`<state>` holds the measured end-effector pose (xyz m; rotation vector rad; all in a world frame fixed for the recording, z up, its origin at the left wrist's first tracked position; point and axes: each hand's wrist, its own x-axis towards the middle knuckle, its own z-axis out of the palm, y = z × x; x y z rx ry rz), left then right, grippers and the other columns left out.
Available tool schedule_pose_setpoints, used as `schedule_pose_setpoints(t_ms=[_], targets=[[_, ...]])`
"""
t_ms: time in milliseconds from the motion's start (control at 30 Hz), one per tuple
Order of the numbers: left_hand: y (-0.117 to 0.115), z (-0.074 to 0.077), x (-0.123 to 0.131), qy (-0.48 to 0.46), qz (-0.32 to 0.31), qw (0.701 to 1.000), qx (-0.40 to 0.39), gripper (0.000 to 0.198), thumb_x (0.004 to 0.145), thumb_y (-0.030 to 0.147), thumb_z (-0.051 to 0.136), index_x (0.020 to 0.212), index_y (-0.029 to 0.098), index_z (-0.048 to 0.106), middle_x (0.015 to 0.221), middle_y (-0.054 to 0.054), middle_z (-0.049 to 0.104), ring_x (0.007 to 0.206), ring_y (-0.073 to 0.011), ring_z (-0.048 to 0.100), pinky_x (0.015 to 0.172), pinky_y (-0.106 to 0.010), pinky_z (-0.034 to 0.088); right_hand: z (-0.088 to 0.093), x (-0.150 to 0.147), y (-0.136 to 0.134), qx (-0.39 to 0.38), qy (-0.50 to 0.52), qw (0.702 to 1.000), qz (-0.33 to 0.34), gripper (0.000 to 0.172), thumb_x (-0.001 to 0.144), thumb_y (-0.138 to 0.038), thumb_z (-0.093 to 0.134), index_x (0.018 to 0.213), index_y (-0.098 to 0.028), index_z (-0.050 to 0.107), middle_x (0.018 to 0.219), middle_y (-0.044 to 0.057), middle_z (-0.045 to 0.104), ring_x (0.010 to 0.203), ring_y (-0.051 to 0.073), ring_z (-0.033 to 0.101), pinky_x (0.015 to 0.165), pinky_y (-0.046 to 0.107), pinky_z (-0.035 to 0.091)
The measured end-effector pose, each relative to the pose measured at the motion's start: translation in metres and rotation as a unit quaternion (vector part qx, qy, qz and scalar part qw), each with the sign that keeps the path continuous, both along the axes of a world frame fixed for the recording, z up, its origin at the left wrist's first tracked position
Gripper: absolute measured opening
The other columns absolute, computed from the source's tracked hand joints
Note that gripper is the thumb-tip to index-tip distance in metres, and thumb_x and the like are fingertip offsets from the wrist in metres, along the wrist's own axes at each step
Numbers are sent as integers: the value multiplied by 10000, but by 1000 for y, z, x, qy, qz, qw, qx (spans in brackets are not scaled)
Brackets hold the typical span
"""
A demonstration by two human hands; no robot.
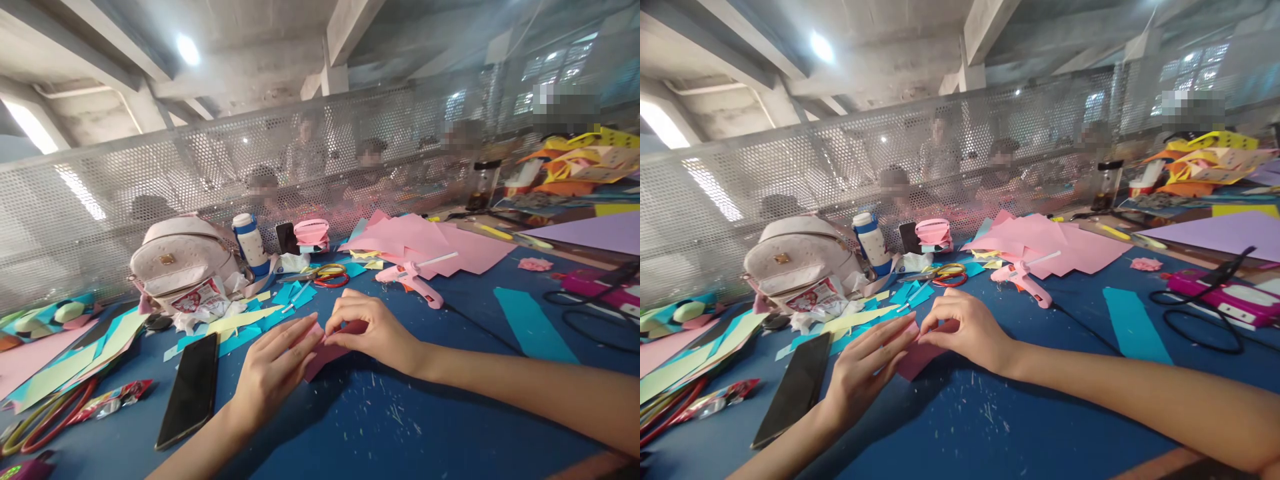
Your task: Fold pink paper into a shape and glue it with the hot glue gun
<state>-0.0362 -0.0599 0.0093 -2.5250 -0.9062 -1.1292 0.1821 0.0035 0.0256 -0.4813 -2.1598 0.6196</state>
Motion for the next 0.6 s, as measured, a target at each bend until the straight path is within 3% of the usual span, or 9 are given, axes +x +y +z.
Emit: schedule_pose_setpoints(t_ms=[133, 267, 333, 500, 600], targets=[[1, -8, 3, -134, 8, 979, -151, 523, 892, 189, 617, 1387, 278, 477, 1339, -92, 599, 1225, -236, 575, 998, -378, 510, 3, -1, -3, -42, 24, 999, -3, 154, 847, -332, 689, 759, -206, 696, 752, 3, 647, 784, 157, 536, 777, 314, 411], [5, -28, 7, -293, -16, 901, -320, 724, 860, 308, 668, 1484, 301, 299, 1450, -106, 487, 1248, -275, 553, 978, -401, 521, 4, -1, 1, -135, 73, 988, -24, 155, 808, -328, 698, 734, -193, 677, 759, 8, 658, 758, 155, 570, 767, 312, 446], [6, -38, 8, -311, -11, 882, -353, 709, 873, 346, 645, 1488, 285, 297, 1491, -110, 429, 1301, -290, 492, 1021, -419, 481, 2, -1, 5, -187, 100, 977, -35, 162, 788, -337, 698, 733, -188, 672, 763, 10, 661, 758, 158, 586, 767, 308, 460], [0, -49, 9, -235, 31, 909, -343, 661, 951, 315, 513, 1526, 283, 187, 1595, -58, 201, 1457, -254, 151, 1176, -443, 203, -8, -4, 10, -290, 145, 945, -54, 213, 773, -382, 701, 739, -176, 662, 756, 0, 640, 742, 143, 573, 745, 285, 453], [-2, -50, 9, -207, 30, 912, -354, 651, 975, 303, 457, 1536, 278, 127, 1604, -43, 156, 1461, -234, 63, 1184, -431, 170, -11, -5, 10, -313, 157, 936, -44, 222, 757, -387, 714, 746, -172, 663, 761, -2, 631, 739, 139, 561, 726, 275, 446]])
